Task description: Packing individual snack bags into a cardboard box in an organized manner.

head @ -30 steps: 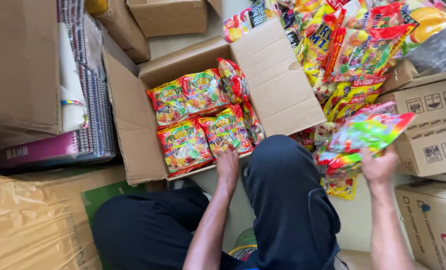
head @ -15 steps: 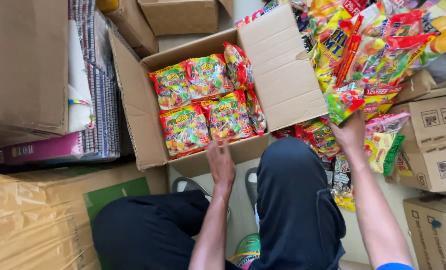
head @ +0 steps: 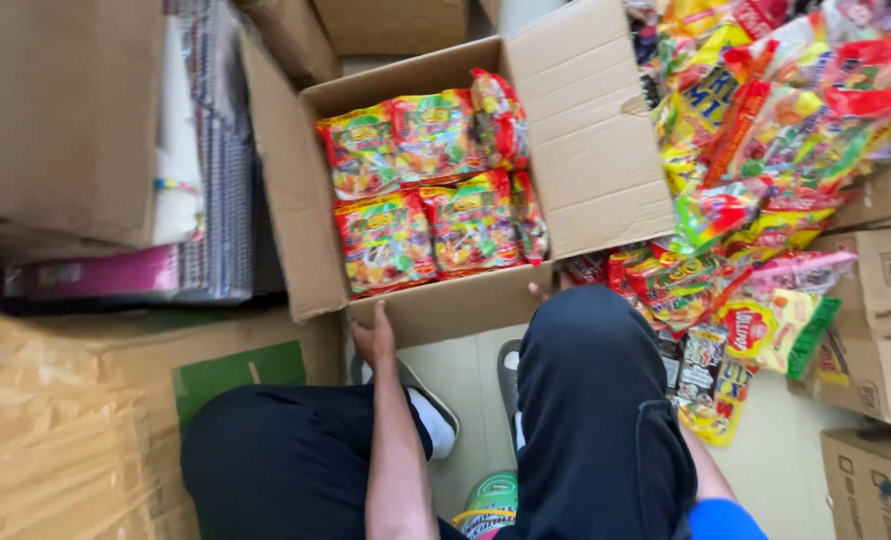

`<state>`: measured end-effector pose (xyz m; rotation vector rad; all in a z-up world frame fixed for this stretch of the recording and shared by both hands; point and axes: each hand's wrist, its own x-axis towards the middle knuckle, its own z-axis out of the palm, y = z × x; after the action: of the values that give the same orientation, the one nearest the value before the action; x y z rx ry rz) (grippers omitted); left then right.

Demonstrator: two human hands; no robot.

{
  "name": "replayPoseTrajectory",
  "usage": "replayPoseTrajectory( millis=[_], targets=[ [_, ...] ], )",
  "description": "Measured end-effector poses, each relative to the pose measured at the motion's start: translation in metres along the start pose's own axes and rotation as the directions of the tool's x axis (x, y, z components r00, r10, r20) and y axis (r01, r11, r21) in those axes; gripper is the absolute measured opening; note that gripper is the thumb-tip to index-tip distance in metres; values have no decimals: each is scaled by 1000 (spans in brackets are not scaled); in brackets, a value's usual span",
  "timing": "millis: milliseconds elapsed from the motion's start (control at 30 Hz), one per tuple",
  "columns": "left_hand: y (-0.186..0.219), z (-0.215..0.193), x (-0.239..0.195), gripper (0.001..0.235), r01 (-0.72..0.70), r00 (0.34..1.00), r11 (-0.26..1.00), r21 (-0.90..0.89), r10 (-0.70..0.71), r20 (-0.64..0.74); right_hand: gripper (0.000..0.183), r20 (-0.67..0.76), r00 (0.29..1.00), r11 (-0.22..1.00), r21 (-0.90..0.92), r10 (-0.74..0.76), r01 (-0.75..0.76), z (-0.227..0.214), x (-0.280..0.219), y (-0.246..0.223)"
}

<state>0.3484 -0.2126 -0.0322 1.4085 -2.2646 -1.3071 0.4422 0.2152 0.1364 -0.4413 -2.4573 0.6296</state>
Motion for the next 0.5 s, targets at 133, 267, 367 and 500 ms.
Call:
replayPoseTrajectory(
  millis=[133, 267, 367, 500],
  targets=[
    [5, -10, 5, 90, -29, 998, 994, 107, 22, 65, 74, 63, 995, 995, 64, 78, -82, 1, -29, 19],
    [16, -9, -12, 82, -112, 994, 970, 217, 111, 15, 73, 130, 975, 980, 71, 178, -188, -18, -72, 54],
    [28, -20, -19, 77, -148, 984, 947, 285, 170, -53, 71, 196, 949, 956, 109, 246, -271, -18, -106, 68],
    [56, -28, -43, 74, -159, 979, 933, 324, 191, -69, 70, 269, 914, 927, 136, 305, -349, -54, -124, 130]
  ],
)
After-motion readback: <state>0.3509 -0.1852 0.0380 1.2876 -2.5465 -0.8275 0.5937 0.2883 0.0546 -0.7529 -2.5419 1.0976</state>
